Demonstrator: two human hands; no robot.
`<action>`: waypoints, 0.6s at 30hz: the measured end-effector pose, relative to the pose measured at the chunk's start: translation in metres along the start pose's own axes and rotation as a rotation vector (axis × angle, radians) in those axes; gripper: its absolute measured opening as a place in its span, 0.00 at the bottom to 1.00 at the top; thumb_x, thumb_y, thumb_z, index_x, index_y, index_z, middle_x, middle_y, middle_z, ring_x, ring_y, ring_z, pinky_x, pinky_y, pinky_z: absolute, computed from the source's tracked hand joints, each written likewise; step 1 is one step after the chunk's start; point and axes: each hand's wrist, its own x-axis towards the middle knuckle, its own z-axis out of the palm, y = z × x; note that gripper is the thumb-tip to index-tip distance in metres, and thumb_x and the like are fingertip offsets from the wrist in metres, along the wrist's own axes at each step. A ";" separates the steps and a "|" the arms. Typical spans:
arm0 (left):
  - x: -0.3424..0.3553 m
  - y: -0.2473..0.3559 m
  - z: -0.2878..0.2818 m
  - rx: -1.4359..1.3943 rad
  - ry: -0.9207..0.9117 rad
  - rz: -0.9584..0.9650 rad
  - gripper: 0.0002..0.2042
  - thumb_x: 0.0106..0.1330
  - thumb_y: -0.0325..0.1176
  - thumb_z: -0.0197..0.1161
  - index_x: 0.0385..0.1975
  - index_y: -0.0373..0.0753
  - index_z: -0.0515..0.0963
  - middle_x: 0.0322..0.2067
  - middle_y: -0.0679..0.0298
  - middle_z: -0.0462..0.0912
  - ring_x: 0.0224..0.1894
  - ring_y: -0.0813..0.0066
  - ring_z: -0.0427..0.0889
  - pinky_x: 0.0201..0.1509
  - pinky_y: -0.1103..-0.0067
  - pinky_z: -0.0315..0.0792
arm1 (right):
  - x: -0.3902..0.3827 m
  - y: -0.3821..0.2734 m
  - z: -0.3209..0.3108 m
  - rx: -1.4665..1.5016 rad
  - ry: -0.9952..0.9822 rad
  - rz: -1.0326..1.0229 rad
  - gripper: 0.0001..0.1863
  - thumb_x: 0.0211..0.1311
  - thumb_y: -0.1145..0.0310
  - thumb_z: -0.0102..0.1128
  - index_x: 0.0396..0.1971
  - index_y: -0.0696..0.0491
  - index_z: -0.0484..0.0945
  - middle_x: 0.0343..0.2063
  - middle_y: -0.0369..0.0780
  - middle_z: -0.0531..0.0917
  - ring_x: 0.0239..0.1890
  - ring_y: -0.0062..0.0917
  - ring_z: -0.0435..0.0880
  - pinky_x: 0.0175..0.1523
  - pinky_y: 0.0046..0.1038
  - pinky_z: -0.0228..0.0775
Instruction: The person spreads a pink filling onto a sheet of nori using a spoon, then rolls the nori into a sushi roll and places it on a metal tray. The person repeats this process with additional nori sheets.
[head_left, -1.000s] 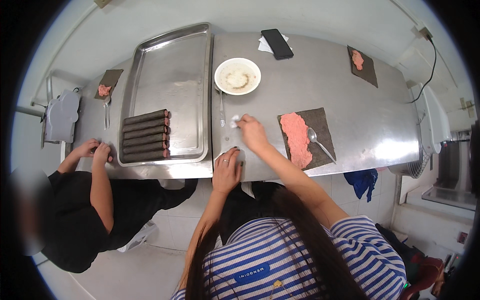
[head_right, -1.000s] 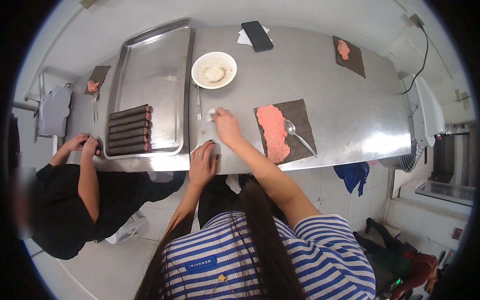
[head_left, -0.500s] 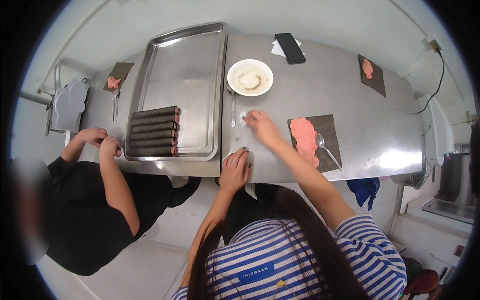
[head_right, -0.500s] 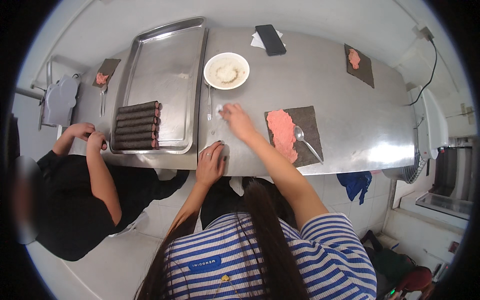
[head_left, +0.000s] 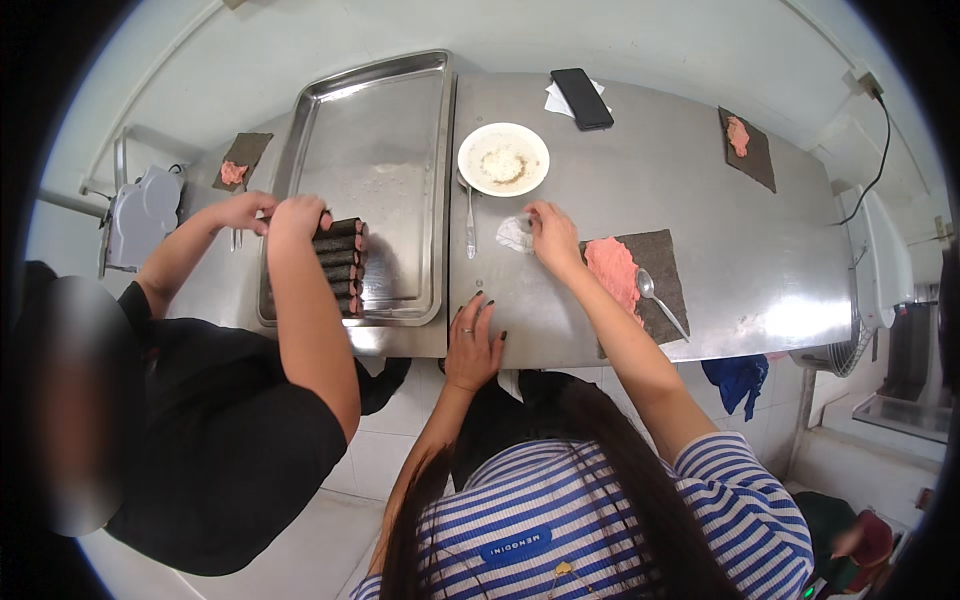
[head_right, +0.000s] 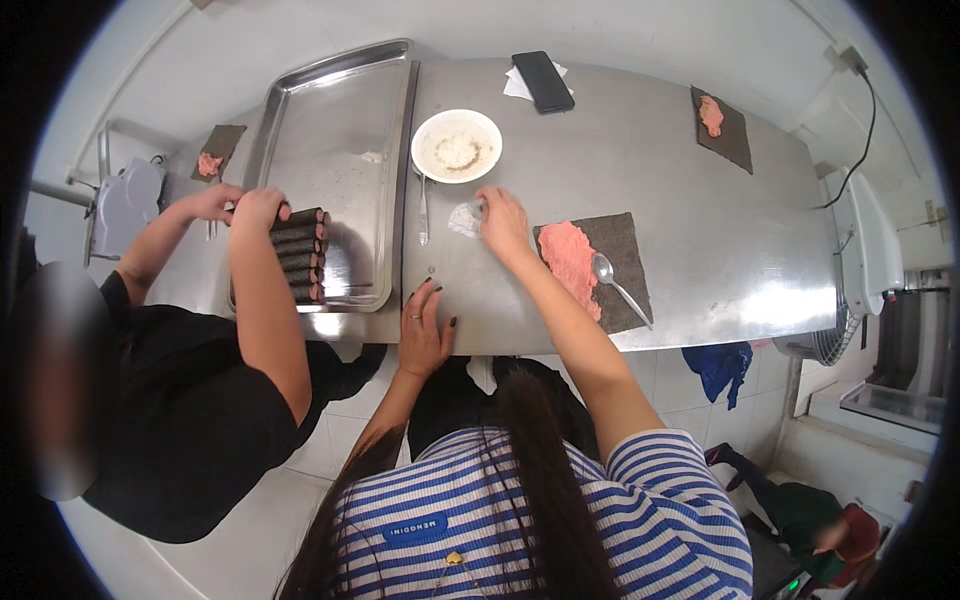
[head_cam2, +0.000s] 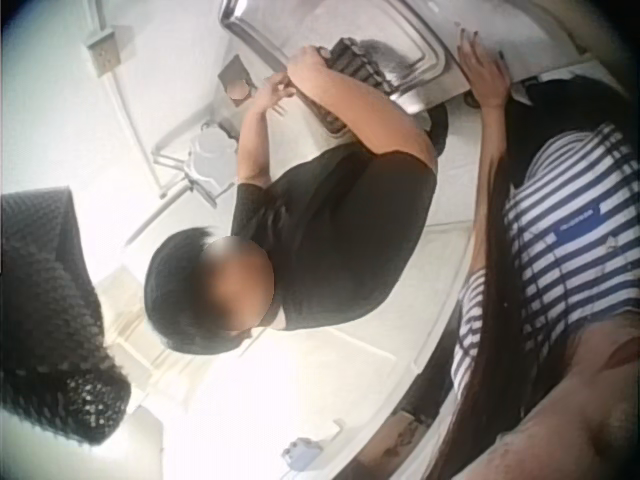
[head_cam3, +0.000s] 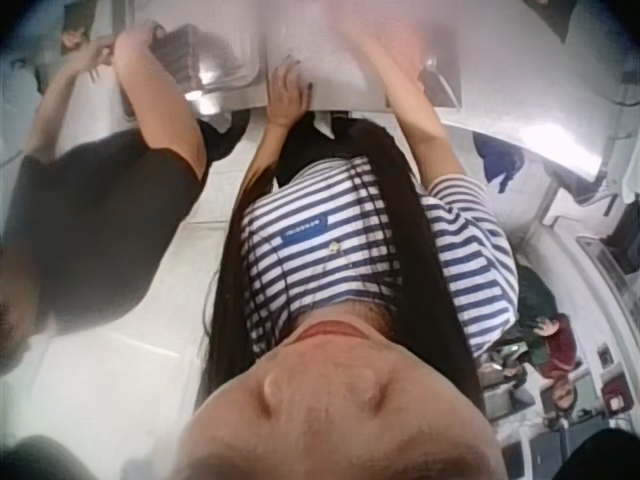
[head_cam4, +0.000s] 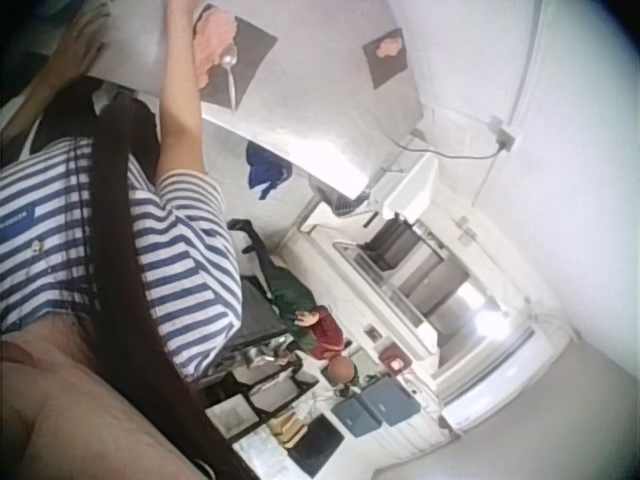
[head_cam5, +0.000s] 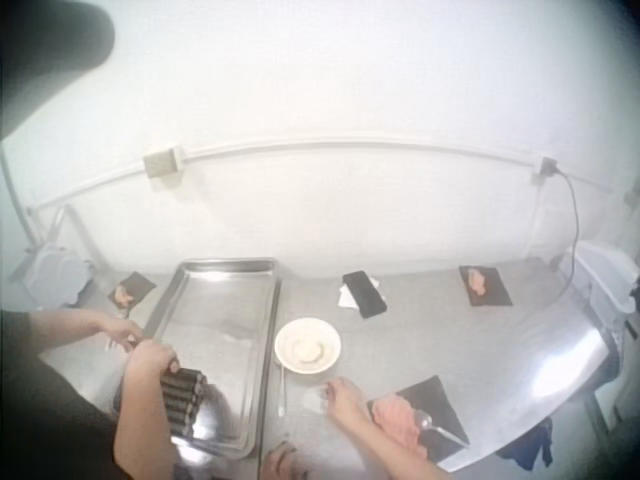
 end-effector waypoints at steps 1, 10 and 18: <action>0.000 0.000 -0.001 0.004 -0.015 -0.010 0.27 0.56 0.29 0.62 0.57 0.35 0.62 0.60 0.49 0.63 0.59 0.48 0.65 0.64 0.60 0.61 | -0.001 -0.006 -0.002 -0.211 0.140 -0.095 0.17 0.52 0.78 0.57 0.45 0.56 0.78 0.44 0.40 0.80 0.47 0.33 0.78 0.48 0.32 0.73; -0.002 0.001 0.000 0.002 -0.009 -0.011 0.26 0.55 0.28 0.61 0.56 0.36 0.64 0.59 0.49 0.64 0.58 0.48 0.66 0.63 0.61 0.61 | -0.005 -0.008 0.021 -0.202 0.000 -0.371 0.17 0.56 0.78 0.49 0.46 0.58 0.78 0.50 0.42 0.78 0.52 0.37 0.76 0.56 0.33 0.71; -0.001 -0.001 0.003 -0.018 -0.009 -0.012 0.27 0.56 0.30 0.61 0.57 0.35 0.62 0.60 0.50 0.63 0.59 0.49 0.65 0.64 0.61 0.61 | -0.020 0.001 0.035 -0.174 -0.138 -0.536 0.19 0.57 0.76 0.49 0.49 0.58 0.77 0.56 0.42 0.75 0.60 0.35 0.72 0.61 0.31 0.68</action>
